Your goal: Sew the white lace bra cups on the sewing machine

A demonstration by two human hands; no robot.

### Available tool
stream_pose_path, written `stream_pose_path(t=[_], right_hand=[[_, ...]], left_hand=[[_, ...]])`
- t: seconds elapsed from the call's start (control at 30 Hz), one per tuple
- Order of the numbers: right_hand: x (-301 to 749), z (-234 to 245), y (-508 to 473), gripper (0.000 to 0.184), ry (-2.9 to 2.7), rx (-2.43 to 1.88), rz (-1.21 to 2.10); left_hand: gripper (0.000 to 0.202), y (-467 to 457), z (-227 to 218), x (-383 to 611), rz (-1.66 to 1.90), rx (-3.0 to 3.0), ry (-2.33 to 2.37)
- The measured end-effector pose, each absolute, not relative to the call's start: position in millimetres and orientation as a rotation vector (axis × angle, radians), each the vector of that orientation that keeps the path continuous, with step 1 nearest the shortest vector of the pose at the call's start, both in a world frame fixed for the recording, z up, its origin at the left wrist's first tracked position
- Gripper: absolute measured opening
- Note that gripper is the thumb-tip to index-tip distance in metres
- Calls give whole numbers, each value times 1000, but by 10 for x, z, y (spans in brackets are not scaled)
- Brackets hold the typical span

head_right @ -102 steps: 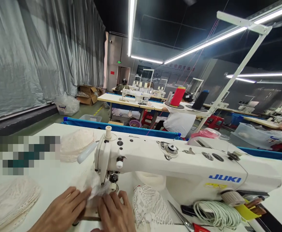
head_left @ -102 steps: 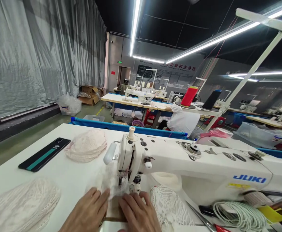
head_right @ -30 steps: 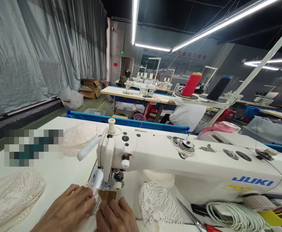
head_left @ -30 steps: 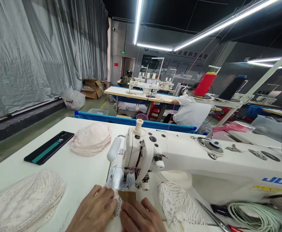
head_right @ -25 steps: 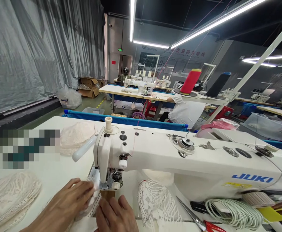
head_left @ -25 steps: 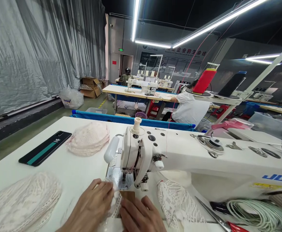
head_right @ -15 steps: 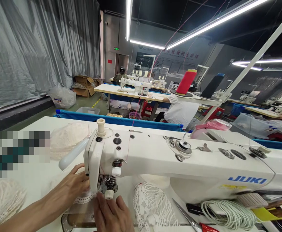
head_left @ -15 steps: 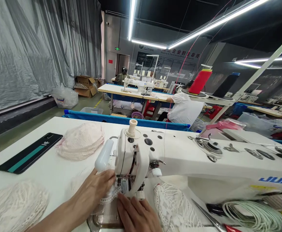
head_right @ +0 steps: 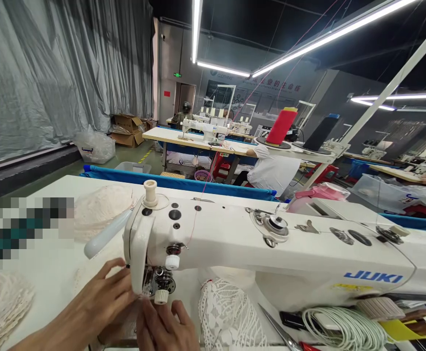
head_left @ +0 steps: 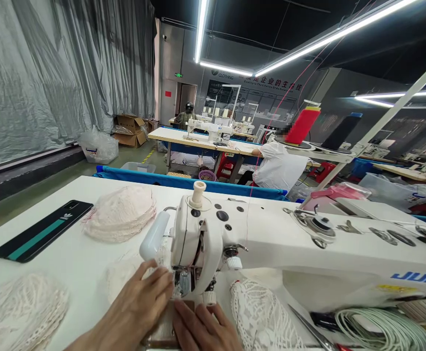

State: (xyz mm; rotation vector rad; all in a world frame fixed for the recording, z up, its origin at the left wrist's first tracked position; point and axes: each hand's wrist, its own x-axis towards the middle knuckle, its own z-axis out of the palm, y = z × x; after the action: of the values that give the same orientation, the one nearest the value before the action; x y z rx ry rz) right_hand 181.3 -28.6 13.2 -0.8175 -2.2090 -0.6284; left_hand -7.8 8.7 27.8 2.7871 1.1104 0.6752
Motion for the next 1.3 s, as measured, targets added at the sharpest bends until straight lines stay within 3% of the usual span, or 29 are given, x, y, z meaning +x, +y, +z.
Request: stream_pose_path(t=[0.1, 0.23, 0.57, 0.7, 0.9, 1.17, 1.3], right_hand=[[1814, 140, -295, 33, -2173, -816, -612], [1815, 140, -289, 30, -2138, -786, -604], [1809, 171, -287, 31, -2161, -805, -577], [1808, 177, -284, 31, -2172, -799, -571], [1848, 118, -286, 44, -2255, -803, -551], [1873, 46, -246, 63, -2253, -797, -512], [1888, 142, -266, 56, -2289, -783, -423]], left_hand=[[11, 7, 196, -50, 698, 2845, 1008], [28, -17, 141, -36, 814, 2896, 1004], [25, 25, 0, -70, 894, 2953, 948], [11, 21, 4, -69, 862, 2950, 959], [28, 60, 68, -175, 820, 2943, 991], [23, 225, 185, -203, 791, 2922, 1014], [36, 215, 193, -177, 837, 2923, 1017]])
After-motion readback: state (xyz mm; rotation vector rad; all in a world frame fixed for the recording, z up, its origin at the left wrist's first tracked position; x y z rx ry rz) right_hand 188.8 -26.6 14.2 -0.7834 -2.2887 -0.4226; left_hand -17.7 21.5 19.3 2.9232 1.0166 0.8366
